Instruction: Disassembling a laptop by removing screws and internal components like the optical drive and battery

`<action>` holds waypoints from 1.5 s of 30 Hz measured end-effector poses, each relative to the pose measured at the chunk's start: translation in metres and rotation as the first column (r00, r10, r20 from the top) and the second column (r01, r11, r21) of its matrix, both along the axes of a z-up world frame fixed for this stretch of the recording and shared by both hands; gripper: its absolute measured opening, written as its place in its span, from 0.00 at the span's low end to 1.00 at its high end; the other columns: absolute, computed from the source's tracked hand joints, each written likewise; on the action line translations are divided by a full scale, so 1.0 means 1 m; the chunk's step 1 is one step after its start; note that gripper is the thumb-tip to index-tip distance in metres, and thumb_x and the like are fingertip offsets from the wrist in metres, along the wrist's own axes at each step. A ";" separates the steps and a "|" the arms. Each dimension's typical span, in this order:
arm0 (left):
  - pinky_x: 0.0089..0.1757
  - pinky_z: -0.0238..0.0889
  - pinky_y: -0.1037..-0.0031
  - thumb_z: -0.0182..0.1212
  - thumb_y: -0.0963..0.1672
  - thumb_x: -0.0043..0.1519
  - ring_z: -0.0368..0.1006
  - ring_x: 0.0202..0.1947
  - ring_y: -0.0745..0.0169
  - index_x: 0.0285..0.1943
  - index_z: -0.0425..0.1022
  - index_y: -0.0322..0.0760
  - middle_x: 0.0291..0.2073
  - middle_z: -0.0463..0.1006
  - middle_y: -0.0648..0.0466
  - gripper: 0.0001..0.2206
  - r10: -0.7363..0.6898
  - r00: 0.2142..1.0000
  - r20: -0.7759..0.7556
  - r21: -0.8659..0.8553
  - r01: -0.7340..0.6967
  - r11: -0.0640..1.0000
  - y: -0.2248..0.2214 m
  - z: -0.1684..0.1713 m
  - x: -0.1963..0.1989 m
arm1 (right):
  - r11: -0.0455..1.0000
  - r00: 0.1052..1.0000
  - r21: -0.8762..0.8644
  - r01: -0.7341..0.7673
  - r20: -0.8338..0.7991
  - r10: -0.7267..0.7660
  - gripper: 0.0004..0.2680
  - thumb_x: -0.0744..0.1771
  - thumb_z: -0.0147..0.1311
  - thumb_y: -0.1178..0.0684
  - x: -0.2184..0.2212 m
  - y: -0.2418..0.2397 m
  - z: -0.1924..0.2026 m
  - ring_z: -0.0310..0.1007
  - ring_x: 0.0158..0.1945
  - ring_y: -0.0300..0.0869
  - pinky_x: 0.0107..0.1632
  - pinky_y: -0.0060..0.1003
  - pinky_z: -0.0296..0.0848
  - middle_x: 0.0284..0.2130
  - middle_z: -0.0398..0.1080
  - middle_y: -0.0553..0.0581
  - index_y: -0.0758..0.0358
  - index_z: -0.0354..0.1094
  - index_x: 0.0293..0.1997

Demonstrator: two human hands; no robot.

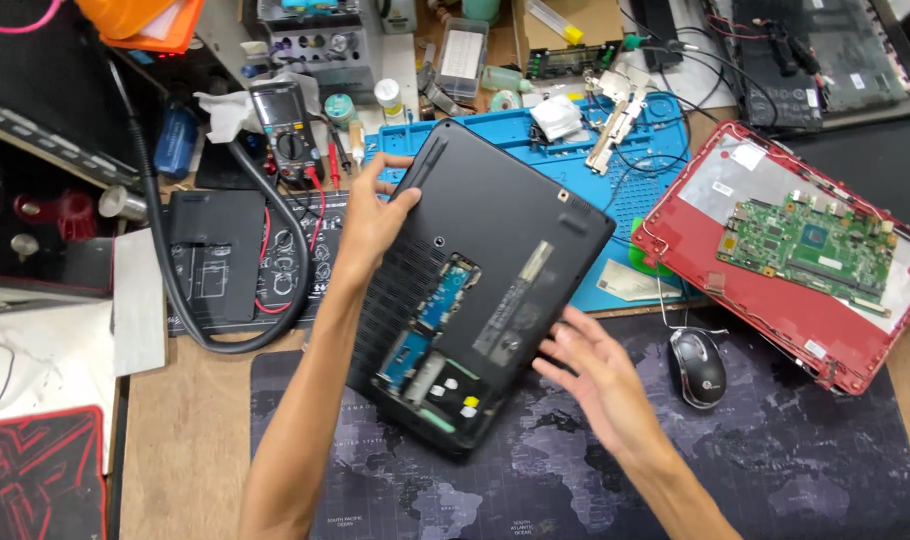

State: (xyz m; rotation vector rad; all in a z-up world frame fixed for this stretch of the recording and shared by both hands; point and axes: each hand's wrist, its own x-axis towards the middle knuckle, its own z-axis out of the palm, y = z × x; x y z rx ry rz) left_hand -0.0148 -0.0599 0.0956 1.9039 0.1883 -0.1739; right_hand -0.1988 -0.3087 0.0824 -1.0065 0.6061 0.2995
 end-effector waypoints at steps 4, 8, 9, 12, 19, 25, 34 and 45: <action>0.31 0.64 0.70 0.60 0.43 0.59 0.73 0.29 0.60 0.51 0.77 0.52 0.32 0.74 0.51 0.12 -0.141 0.990 -0.027 0.164 0.144 0.976 -0.013 0.004 0.021 | 0.988 0.985 0.144 0.049 -0.173 -0.024 0.19 0.64 0.50 0.60 -0.018 0.015 0.003 0.73 0.57 0.60 0.61 0.55 0.70 0.54 0.71 0.72 0.70 0.60 0.63; 0.30 0.72 0.72 0.60 0.41 0.58 0.72 0.35 0.59 0.52 0.78 0.53 0.46 0.71 0.47 0.14 -0.233 0.968 -0.095 0.184 0.247 0.951 -0.037 -0.004 0.035 | 0.964 0.972 0.251 0.088 -0.235 -0.028 0.15 0.65 0.48 0.63 -0.033 0.031 0.006 0.70 0.65 0.63 0.65 0.54 0.67 0.58 0.70 0.75 0.74 0.61 0.58; 0.34 0.71 0.70 0.60 0.41 0.58 0.71 0.39 0.57 0.51 0.79 0.55 0.48 0.70 0.48 0.14 -0.269 0.957 -0.111 0.209 0.287 0.935 -0.044 -0.009 0.038 | 0.969 0.960 0.240 0.060 -0.279 0.009 0.17 0.65 0.49 0.63 -0.034 0.036 0.013 0.69 0.66 0.59 0.65 0.52 0.67 0.60 0.70 0.73 0.75 0.61 0.61; 0.41 0.67 0.64 0.61 0.41 0.57 0.70 0.49 0.54 0.50 0.81 0.54 0.54 0.73 0.50 0.14 -0.354 0.933 -0.071 0.261 0.360 0.896 -0.066 -0.032 0.048 | 0.969 0.948 0.248 0.010 -0.309 0.070 0.17 0.64 0.51 0.62 -0.037 0.039 0.013 0.69 0.68 0.55 0.66 0.50 0.67 0.61 0.72 0.72 0.75 0.63 0.60; 0.53 0.53 0.59 0.62 0.40 0.56 0.76 0.56 0.49 0.43 0.83 0.55 0.25 0.83 0.54 0.12 -0.438 0.891 0.119 0.342 0.377 0.861 -0.106 -0.078 0.054 | 0.970 0.963 0.240 -0.043 -0.250 0.105 0.16 0.64 0.51 0.59 -0.036 0.038 0.006 0.71 0.67 0.60 0.66 0.51 0.68 0.62 0.72 0.77 0.79 0.67 0.57; 0.47 0.55 0.55 0.61 0.45 0.62 0.66 0.48 0.39 0.46 0.80 0.54 0.37 0.75 0.50 0.07 -0.460 0.850 0.258 0.341 0.365 0.866 -0.098 -0.094 0.045 | 0.966 0.954 0.143 -0.213 -0.184 0.238 0.18 0.65 0.49 0.56 -0.035 0.026 -0.023 0.75 0.63 0.59 0.63 0.46 0.71 0.60 0.74 0.76 0.78 0.66 0.60; 0.53 0.63 0.62 0.54 0.42 0.67 0.73 0.54 0.53 0.52 0.77 0.40 0.49 0.79 0.52 0.09 -0.420 0.758 0.500 0.132 0.413 0.901 -0.054 -0.080 0.017 | 0.710 0.762 -0.369 -0.600 0.006 0.647 0.13 0.67 0.53 0.51 -0.014 0.009 -0.030 0.86 0.40 0.42 0.49 0.34 0.80 0.42 0.85 0.61 0.64 0.79 0.52; 0.60 0.58 0.54 0.58 0.42 0.66 0.66 0.64 0.40 0.56 0.77 0.44 0.55 0.73 0.44 0.11 -0.399 0.794 0.459 0.545 0.104 0.832 0.037 -0.093 -0.030 | 0.140 0.559 -0.972 0.190 0.225 0.798 0.07 0.69 0.57 0.45 0.067 0.079 -0.044 0.72 0.52 0.44 0.54 0.44 0.70 0.48 0.67 0.47 0.51 0.71 0.47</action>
